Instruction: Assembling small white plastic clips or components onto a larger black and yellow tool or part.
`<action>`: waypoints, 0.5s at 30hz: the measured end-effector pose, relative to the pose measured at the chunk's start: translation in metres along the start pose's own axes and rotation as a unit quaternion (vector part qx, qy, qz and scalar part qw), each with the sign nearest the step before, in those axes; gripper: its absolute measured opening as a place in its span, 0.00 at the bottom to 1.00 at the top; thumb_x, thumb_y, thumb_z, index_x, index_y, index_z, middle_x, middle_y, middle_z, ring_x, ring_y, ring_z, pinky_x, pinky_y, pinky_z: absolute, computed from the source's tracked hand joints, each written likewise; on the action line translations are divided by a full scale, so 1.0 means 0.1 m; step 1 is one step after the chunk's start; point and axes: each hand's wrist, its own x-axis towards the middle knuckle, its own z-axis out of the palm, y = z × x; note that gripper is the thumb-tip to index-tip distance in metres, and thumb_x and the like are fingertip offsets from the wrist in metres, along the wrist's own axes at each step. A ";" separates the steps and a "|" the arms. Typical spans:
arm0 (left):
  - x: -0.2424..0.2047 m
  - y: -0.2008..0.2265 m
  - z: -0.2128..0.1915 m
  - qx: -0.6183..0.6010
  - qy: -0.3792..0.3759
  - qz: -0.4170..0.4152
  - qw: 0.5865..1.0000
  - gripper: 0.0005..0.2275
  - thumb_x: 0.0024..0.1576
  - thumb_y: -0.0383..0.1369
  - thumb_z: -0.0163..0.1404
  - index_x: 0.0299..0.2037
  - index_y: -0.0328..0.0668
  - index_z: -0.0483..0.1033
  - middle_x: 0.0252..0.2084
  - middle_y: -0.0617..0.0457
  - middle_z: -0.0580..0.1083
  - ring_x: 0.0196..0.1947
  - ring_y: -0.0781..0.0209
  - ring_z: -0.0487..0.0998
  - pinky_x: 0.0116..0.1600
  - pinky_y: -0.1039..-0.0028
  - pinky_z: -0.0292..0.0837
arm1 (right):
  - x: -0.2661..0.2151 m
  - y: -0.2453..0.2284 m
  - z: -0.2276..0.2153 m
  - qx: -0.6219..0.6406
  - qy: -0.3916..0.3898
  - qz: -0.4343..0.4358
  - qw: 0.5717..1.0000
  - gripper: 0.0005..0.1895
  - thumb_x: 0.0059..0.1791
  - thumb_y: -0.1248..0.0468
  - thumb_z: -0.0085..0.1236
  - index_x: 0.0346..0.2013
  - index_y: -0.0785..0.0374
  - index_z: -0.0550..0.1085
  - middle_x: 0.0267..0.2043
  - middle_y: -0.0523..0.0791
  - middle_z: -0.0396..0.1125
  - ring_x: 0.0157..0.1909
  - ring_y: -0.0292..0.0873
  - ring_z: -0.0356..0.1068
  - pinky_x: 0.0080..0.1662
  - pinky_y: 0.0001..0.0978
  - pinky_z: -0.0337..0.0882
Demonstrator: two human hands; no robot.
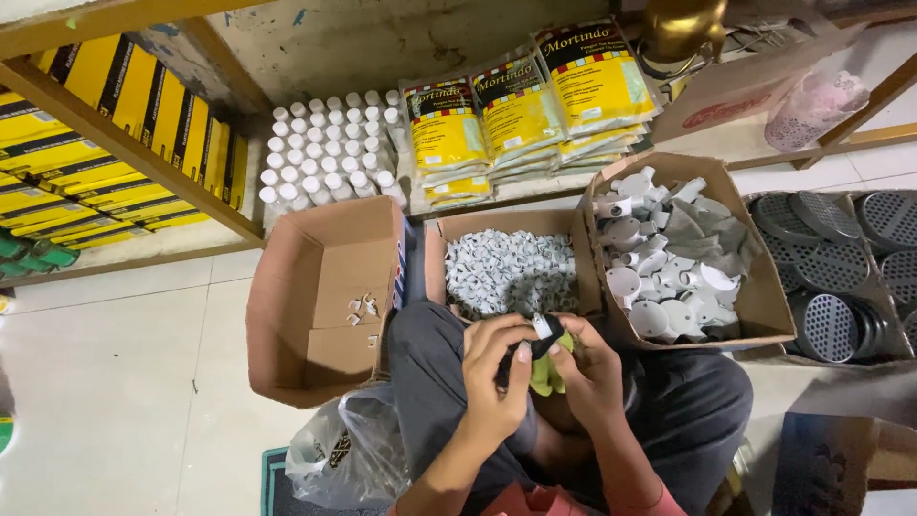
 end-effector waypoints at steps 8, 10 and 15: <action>-0.02 -0.15 0.06 -0.164 0.000 -0.119 0.979 0.10 0.61 0.39 0.55 0.35 0.41 0.75 0.41 0.49 0.74 0.46 0.56 0.77 0.54 0.67 0.71 | 0.00 -0.01 -0.01 -0.053 -0.026 -0.143 0.988 0.10 0.50 0.74 0.53 0.45 0.62 0.73 0.51 0.50 0.70 0.51 0.45 0.74 0.48 0.31 0.71; -0.06 -0.22 0.11 -0.187 0.000 -0.129 0.974 0.10 0.61 0.40 0.55 0.34 0.42 0.76 0.41 0.50 0.74 0.46 0.57 0.77 0.55 0.67 0.70 | 0.01 -0.02 0.00 -0.034 -0.035 -0.177 0.983 0.11 0.50 0.77 0.51 0.44 0.63 0.72 0.49 0.51 0.70 0.51 0.47 0.73 0.50 0.33 0.72; -0.05 -0.28 0.11 -0.112 0.026 0.041 0.993 0.08 0.58 0.20 0.53 0.30 0.45 0.77 0.40 0.51 0.73 0.41 0.55 0.73 0.52 0.66 0.67 | -0.03 -0.09 0.06 0.112 0.011 -0.043 0.993 0.05 0.52 0.72 0.56 0.38 0.64 0.80 0.45 0.48 0.75 0.51 0.46 0.74 0.54 0.39 0.73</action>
